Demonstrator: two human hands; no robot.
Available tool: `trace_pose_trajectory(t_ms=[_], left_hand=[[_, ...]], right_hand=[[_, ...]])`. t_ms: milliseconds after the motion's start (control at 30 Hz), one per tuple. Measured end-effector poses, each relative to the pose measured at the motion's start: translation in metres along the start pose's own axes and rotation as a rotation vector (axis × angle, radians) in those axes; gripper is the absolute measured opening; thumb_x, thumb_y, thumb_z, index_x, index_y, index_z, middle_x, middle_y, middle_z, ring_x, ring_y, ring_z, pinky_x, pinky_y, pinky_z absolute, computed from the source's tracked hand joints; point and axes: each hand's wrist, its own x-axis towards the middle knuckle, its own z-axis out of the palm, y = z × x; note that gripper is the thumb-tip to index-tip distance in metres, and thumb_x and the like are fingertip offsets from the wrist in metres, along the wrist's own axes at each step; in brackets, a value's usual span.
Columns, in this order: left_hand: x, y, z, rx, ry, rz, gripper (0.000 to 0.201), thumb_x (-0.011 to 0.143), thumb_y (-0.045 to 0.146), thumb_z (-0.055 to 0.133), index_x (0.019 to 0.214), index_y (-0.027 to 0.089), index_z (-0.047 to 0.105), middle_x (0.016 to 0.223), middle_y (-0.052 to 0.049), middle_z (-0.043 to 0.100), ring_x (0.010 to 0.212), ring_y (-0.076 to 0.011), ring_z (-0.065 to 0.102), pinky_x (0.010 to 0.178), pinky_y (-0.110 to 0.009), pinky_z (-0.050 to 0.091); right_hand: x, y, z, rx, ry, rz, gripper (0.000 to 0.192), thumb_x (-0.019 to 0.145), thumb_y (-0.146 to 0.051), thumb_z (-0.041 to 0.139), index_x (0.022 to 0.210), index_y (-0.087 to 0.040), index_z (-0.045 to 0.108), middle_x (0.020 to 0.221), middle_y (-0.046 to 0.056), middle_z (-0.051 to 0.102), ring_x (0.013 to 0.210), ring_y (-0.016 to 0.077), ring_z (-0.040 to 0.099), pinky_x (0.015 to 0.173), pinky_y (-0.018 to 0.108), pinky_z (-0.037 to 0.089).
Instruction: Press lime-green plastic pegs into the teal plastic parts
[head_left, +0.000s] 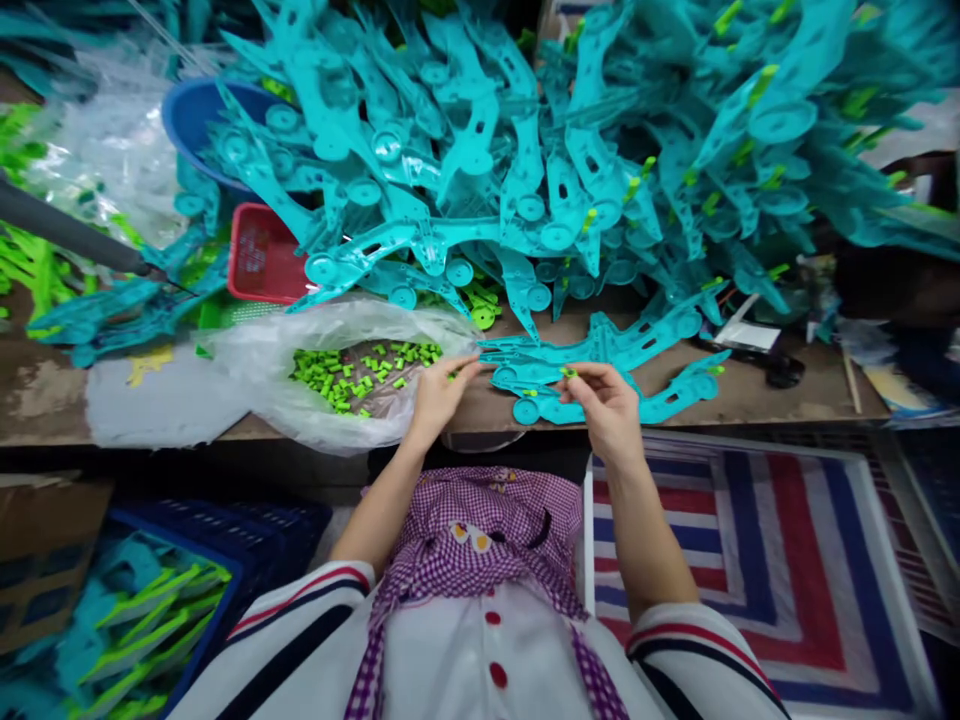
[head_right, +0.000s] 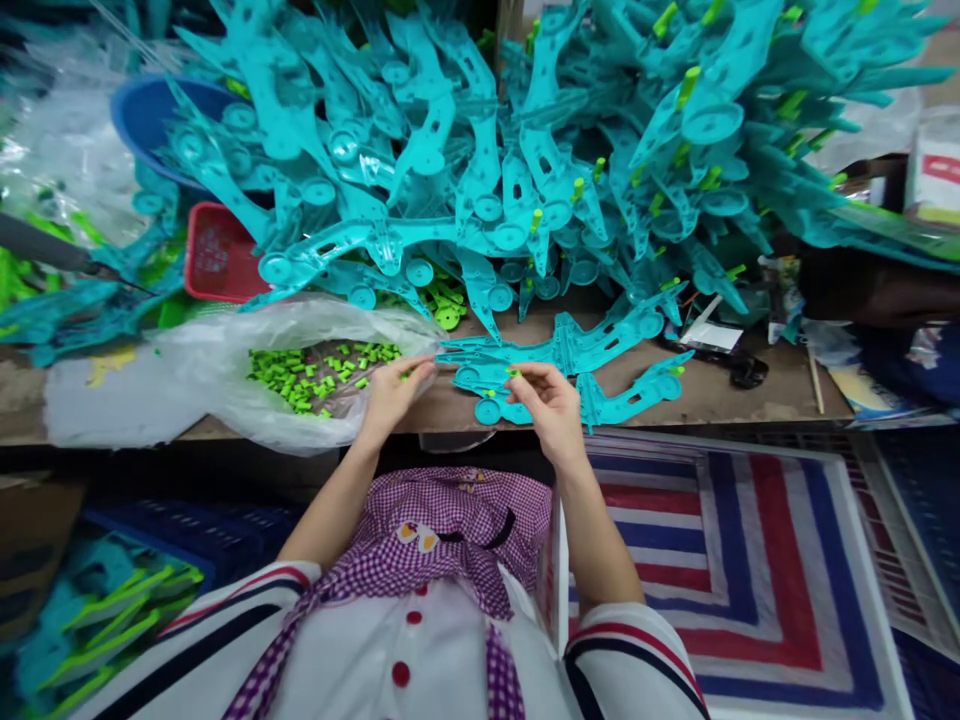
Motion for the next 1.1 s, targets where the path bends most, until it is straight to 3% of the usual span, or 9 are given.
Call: trace_pose_trajectory(t_ms=[67,167,267,400,567,800,967,1100], left_hand=[[0.009,-0.01,-0.002,0.185,0.09,0.073,0.029,0.088,0.036,0.067,0.111,0.02,0.075,0.101,-0.008,0.075,0.094,-0.0209,0.067,0.088,-0.031,0.05],[0.021,-0.018,0.001,0.345,0.062,0.083,0.029,0.086,0.031,0.071,0.111,0.018,0.075,0.1,-0.01,0.075,0.093,-0.0228,0.068,0.09,-0.033,0.049],[0.026,-0.021,0.004,0.347,0.033,0.073,0.023,0.085,0.029,0.072,0.104,0.019,0.078,0.097,-0.009,0.075,0.089,-0.0223,0.068,0.087,-0.032,0.049],[0.027,-0.026,0.004,0.237,0.05,0.051,0.017,0.083,0.028,0.073,0.095,0.019,0.079,0.096,-0.009,0.077,0.089,-0.0219,0.069,0.086,-0.031,0.049],[0.029,-0.031,0.004,0.143,0.049,0.014,0.012,0.08,0.027,0.075,0.09,0.021,0.08,0.095,-0.006,0.078,0.087,-0.0212,0.07,0.086,-0.032,0.051],[0.03,-0.035,0.007,0.148,0.074,0.049,0.01,0.08,0.024,0.075,0.088,0.02,0.08,0.095,-0.007,0.078,0.09,-0.0217,0.071,0.087,-0.032,0.05],[0.032,-0.037,0.008,0.166,0.071,0.063,0.009,0.08,0.023,0.075,0.087,0.02,0.079,0.092,-0.006,0.078,0.086,-0.0204,0.071,0.084,-0.03,0.051],[0.033,-0.039,0.008,0.17,0.074,0.086,0.006,0.08,0.023,0.075,0.085,0.021,0.079,0.091,-0.005,0.078,0.086,-0.0197,0.07,0.084,-0.03,0.051]], right_hand=[[0.008,0.007,0.0,-0.18,-0.049,-0.058,0.025,0.086,-0.044,0.068,0.1,-0.023,0.069,0.086,0.002,0.072,0.068,0.0138,0.065,0.067,0.03,0.055],[0.024,0.019,0.005,-0.414,-0.107,-0.21,0.023,0.091,-0.041,0.061,0.1,-0.022,0.071,0.094,0.005,0.071,0.083,0.0179,0.066,0.078,0.035,0.055],[0.036,0.029,0.01,-0.533,-0.183,-0.354,0.019,0.094,-0.032,0.056,0.101,-0.022,0.071,0.1,0.007,0.07,0.098,0.0206,0.065,0.087,0.037,0.053],[0.042,0.037,0.015,-0.64,-0.317,-0.427,0.021,0.096,-0.027,0.052,0.103,-0.022,0.071,0.105,0.009,0.069,0.099,0.021,0.066,0.087,0.038,0.054],[0.041,0.042,0.015,-0.676,-0.307,-0.493,0.023,0.098,-0.025,0.049,0.112,-0.022,0.067,0.11,0.009,0.07,0.104,0.0213,0.066,0.091,0.038,0.054],[0.038,0.043,0.014,-0.717,-0.354,-0.545,0.017,0.096,-0.021,0.051,0.101,-0.021,0.066,0.107,0.009,0.071,0.1,0.0207,0.068,0.088,0.036,0.056],[0.038,0.043,0.014,-0.732,-0.413,-0.559,0.016,0.096,-0.022,0.052,0.099,-0.021,0.067,0.107,0.009,0.071,0.099,0.0203,0.069,0.086,0.035,0.057],[0.038,0.045,0.016,-0.712,-0.388,-0.545,0.017,0.096,-0.022,0.052,0.102,-0.021,0.068,0.108,0.009,0.072,0.1,0.0205,0.069,0.086,0.035,0.057]])
